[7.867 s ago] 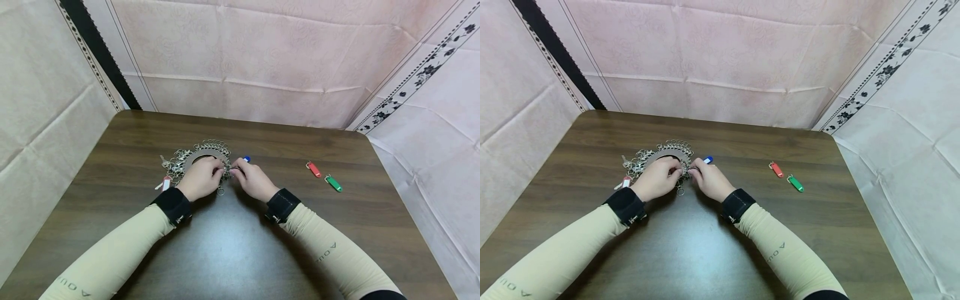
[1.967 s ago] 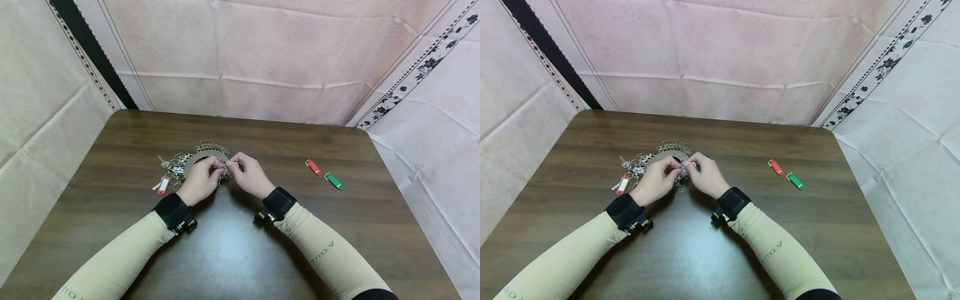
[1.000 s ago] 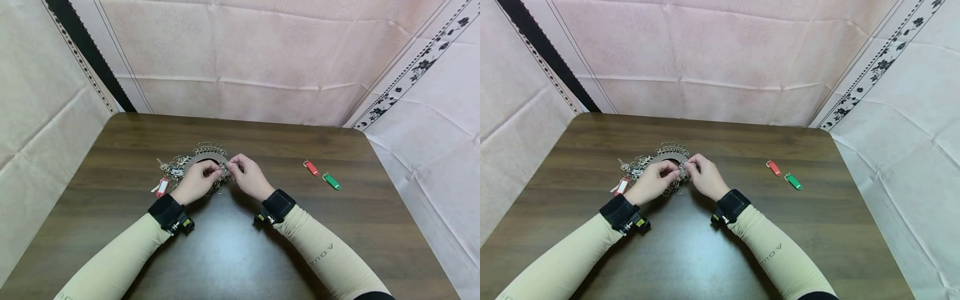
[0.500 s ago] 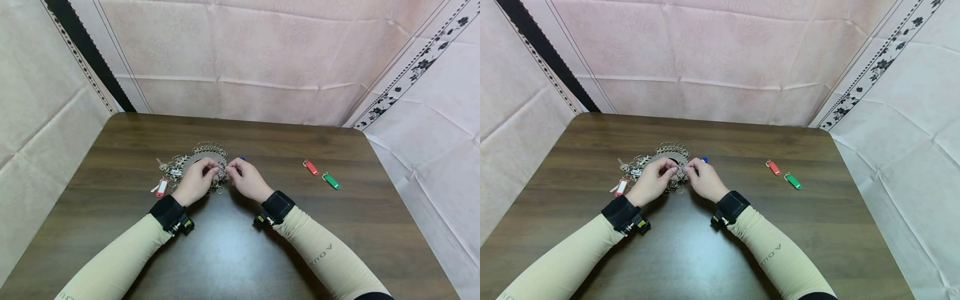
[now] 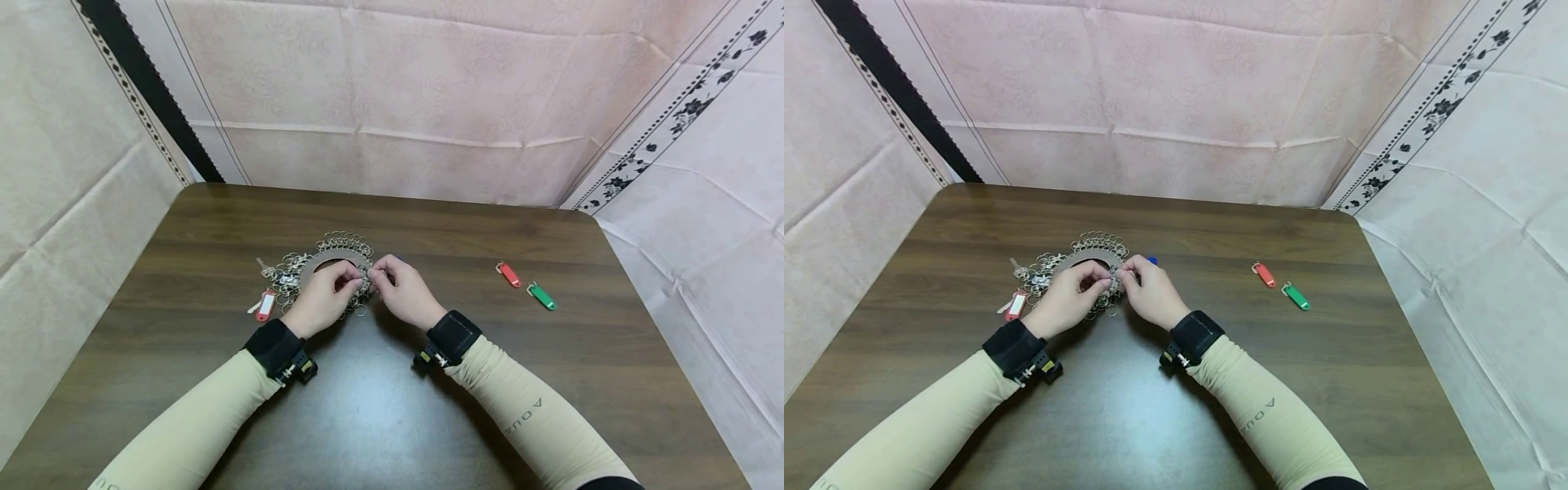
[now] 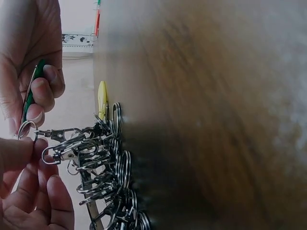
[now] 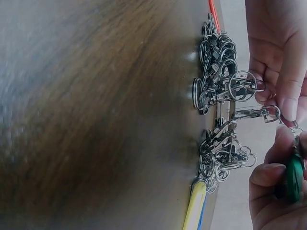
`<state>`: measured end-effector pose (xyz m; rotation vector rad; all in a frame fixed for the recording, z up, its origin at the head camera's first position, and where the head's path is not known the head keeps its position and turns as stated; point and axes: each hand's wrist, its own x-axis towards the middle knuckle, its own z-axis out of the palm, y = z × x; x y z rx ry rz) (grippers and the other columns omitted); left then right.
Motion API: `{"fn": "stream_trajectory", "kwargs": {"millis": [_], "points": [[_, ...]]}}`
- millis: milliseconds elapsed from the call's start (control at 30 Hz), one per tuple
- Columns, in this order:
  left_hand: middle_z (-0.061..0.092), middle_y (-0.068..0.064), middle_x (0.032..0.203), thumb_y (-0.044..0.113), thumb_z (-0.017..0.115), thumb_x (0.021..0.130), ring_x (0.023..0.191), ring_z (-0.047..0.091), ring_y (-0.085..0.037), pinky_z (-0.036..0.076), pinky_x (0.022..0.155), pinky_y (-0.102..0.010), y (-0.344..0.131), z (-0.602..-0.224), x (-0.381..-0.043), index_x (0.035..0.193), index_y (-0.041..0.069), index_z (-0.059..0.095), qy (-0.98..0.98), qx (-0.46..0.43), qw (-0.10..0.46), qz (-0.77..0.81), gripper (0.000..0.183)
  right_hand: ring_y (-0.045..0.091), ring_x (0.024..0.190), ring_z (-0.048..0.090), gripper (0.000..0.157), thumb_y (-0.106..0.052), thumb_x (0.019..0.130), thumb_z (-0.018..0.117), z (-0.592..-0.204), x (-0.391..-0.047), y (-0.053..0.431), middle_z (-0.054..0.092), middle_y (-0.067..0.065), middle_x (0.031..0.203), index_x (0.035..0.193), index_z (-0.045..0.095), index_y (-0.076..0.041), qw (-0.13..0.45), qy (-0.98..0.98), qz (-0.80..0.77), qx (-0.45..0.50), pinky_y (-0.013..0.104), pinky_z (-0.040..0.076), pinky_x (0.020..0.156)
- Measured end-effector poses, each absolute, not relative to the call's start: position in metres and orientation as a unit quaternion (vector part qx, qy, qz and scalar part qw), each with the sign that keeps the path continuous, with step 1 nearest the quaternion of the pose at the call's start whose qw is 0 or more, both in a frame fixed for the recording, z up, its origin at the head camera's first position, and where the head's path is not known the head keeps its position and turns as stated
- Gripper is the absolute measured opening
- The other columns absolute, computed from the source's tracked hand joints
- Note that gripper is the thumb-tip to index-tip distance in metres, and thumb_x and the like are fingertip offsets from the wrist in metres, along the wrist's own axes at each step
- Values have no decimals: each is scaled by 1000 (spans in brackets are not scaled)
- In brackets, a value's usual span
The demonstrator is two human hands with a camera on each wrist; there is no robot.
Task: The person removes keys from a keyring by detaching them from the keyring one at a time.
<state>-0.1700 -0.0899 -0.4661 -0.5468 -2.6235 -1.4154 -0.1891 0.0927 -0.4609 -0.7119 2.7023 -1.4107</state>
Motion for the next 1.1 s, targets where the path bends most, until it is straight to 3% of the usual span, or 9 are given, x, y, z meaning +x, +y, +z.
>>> {"fn": "stream_trajectory", "kwargs": {"millis": [300, 500, 867, 1100], "points": [[66, -8, 84, 8, 61, 90, 73, 55, -15, 48, 66, -34, -91, -469, -169, 95, 4, 67, -868, -191, 31, -457, 9, 9, 67, 57, 13, -20, 98, 52, -458, -188, 91, 64, 4, 78, 94, 59, -10, 0, 866, -449, -219, 27, 48, 57], [65, -6, 83, 11, 61, 91, 74, 55, -15, 47, 67, -34, -93, -472, -171, 93, 6, 66, -871, -192, 19, -452, 8, 10, 64, 57, 13, -20, 98, 52, -459, -188, 91, 66, 10, 79, 95, 58, -10, 7, 863, -458, -213, 27, 47, 55], [66, -5, 86, 11, 61, 91, 75, 55, -15, 47, 67, -34, -94, -473, -172, 92, 9, 65, -872, -195, 21, -448, 5, 11, 63, 57, 12, -19, 98, 52, -459, -188, 92, 66, 9, 78, 96, 58, -9, 12, 858, -470, -209, 26, 46, 54], [65, -6, 82, 8, 61, 91, 72, 54, -15, 46, 65, -33, -94, -474, -172, 92, 6, 64, -864, -193, 43, -463, 3, 9, 72, 59, 13, -21, 98, 53, -461, -189, 93, 65, 5, 79, 96, 60, -10, -5, 863, -460, -210, 28, 48, 61]]}}
